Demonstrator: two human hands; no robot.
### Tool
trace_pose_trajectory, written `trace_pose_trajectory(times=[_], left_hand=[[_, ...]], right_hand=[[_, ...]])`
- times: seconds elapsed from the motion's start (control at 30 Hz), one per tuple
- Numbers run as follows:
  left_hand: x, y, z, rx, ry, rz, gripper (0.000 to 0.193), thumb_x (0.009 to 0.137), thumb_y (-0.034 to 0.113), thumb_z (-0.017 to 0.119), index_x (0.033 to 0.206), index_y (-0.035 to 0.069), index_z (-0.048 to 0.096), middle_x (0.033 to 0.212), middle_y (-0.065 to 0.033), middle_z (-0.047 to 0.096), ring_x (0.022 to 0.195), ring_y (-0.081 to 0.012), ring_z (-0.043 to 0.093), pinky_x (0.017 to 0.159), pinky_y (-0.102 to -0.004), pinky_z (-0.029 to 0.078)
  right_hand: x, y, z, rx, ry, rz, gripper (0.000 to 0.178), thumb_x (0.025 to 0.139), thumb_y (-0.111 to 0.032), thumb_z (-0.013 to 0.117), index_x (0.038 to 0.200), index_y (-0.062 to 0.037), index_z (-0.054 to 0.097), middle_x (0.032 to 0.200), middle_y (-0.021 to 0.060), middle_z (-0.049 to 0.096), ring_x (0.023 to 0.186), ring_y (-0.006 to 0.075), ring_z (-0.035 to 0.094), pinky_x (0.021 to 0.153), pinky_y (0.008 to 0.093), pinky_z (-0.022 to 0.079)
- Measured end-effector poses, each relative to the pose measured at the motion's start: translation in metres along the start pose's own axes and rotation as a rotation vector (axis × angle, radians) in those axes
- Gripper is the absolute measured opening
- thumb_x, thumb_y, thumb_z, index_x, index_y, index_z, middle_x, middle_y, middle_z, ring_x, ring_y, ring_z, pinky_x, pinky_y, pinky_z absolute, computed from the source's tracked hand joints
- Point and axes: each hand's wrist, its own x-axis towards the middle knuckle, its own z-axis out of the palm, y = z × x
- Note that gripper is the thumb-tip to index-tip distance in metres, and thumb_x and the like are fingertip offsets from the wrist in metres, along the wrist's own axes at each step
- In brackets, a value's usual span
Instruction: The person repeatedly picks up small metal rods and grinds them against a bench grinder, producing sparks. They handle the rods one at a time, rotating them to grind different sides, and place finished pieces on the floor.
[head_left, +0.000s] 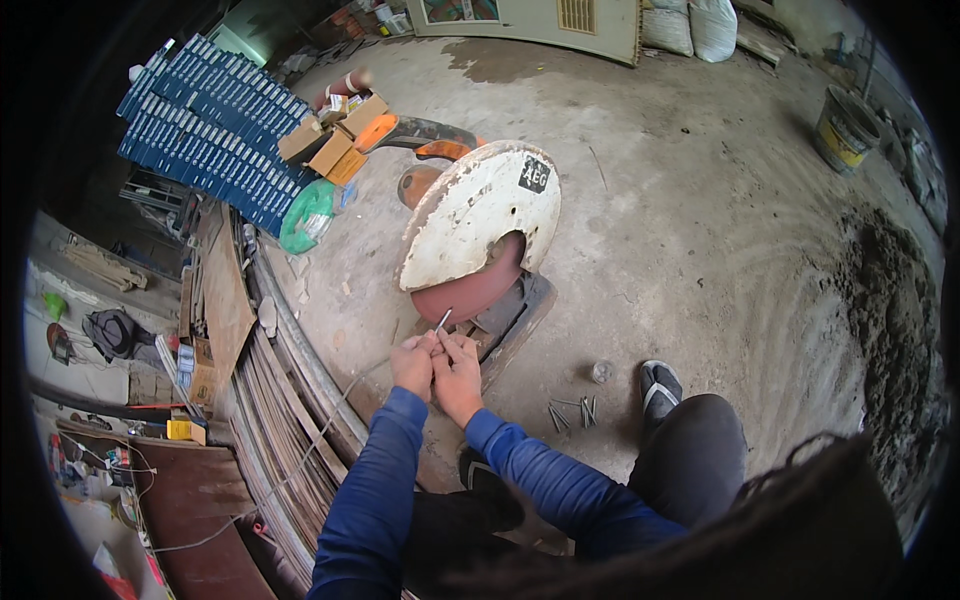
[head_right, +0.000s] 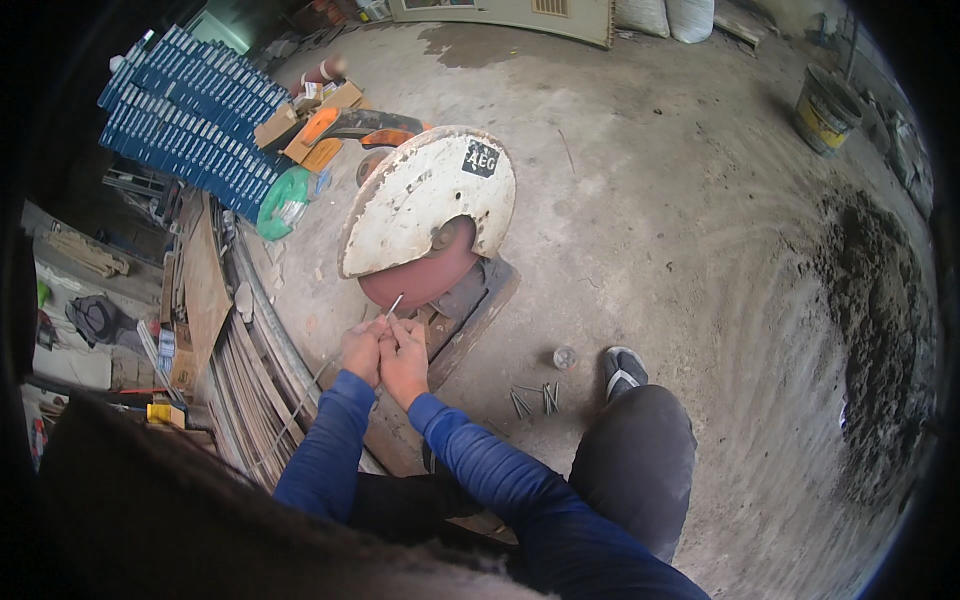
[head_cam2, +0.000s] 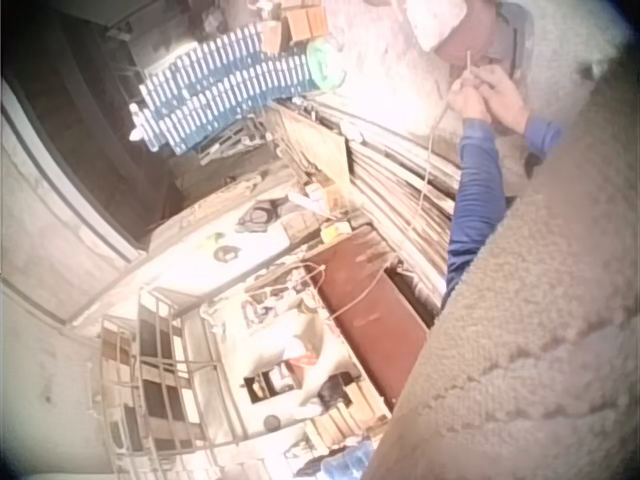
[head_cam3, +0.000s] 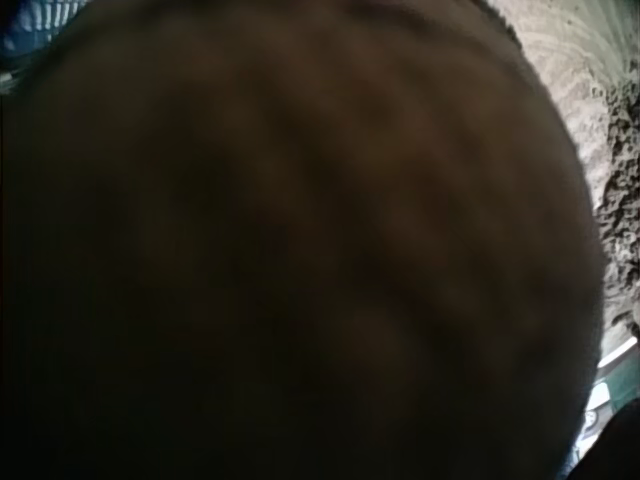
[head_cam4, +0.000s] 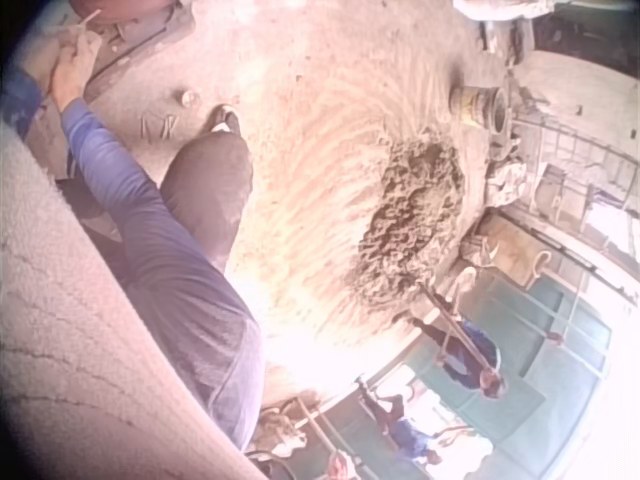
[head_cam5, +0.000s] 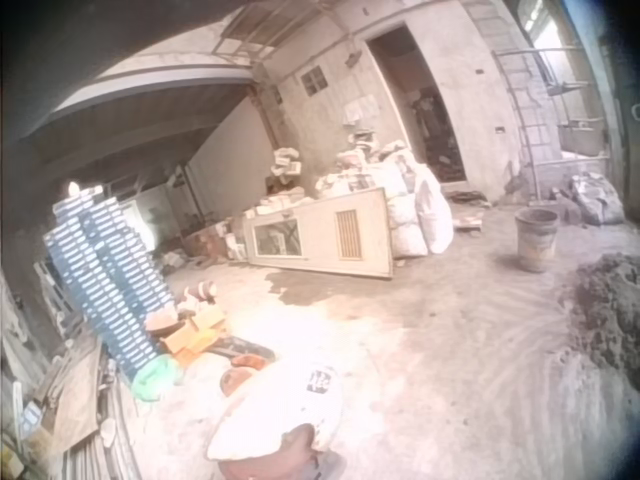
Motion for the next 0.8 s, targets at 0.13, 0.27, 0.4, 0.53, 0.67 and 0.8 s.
trace_pose_trajectory(times=[0.13,0.27,0.4,0.53,0.67,0.8], left_hand=[[0.0004,0.0026,-0.0016,0.005,-0.001,-0.010,0.018,0.096,0.010,0.060,0.090,-0.006,0.064,0.084,-0.0096,0.067,0.073,-0.0149,0.062,0.066,-0.0271,0.050],[0.0025,0.0052,-0.0053,0.008,-0.013,-0.004,0.018,0.096,0.010,0.060,0.088,-0.007,0.064,0.081,-0.0084,0.066,0.071,-0.0143,0.060,0.065,-0.0269,0.049],[0.0074,0.0041,-0.0090,0.046,0.014,0.004,0.018,0.095,0.010,0.061,0.087,-0.006,0.065,0.080,-0.0073,0.065,0.069,-0.0135,0.058,0.063,-0.0262,0.047],[0.0101,0.0022,-0.0093,0.052,0.035,0.012,0.018,0.094,0.009,0.062,0.086,-0.006,0.065,0.079,-0.0067,0.064,0.068,-0.0132,0.057,0.062,-0.0260,0.047],[0.0077,0.0050,-0.0072,0.035,0.040,0.020,0.017,0.094,0.009,0.063,0.086,-0.006,0.065,0.078,-0.0064,0.064,0.067,-0.0130,0.057,0.062,-0.0261,0.046],[0.0051,0.0068,-0.0048,0.029,0.049,0.030,0.018,0.094,0.010,0.063,0.086,-0.006,0.065,0.077,-0.0061,0.064,0.067,-0.0127,0.057,0.061,-0.0257,0.046]], right_hand=[[-0.0003,-0.0013,0.0007,0.007,-0.009,0.004,0.041,0.090,-0.007,0.058,0.131,-0.0045,0.061,0.111,0.0136,0.054,0.104,0.0259,0.053,0.094,0.0315,0.044],[0.0018,-0.0002,0.0024,-0.020,-0.026,-0.042,0.041,0.090,-0.008,0.059,0.131,-0.0032,0.061,0.111,0.0137,0.055,0.104,0.0258,0.053,0.093,0.0318,0.044],[0.0023,0.0008,0.0046,0.007,-0.047,-0.068,0.039,0.091,-0.009,0.059,0.130,-0.0014,0.061,0.110,0.0140,0.055,0.104,0.0259,0.053,0.093,0.0324,0.044],[0.0039,0.0012,0.0049,0.026,-0.056,-0.081,0.035,0.092,-0.009,0.060,0.125,0.0003,0.062,0.109,0.0133,0.054,0.103,0.0252,0.052,0.092,0.0319,0.044],[0.0059,0.0036,0.0055,0.044,-0.056,-0.076,0.032,0.092,-0.008,0.060,0.122,0.0016,0.063,0.109,0.0123,0.053,0.103,0.0243,0.052,0.092,0.0313,0.044],[0.0082,0.0084,0.0056,0.048,-0.076,-0.076,0.033,0.092,-0.008,0.060,0.123,0.0017,0.063,0.110,0.0117,0.053,0.103,0.0231,0.052,0.091,0.0305,0.044]])
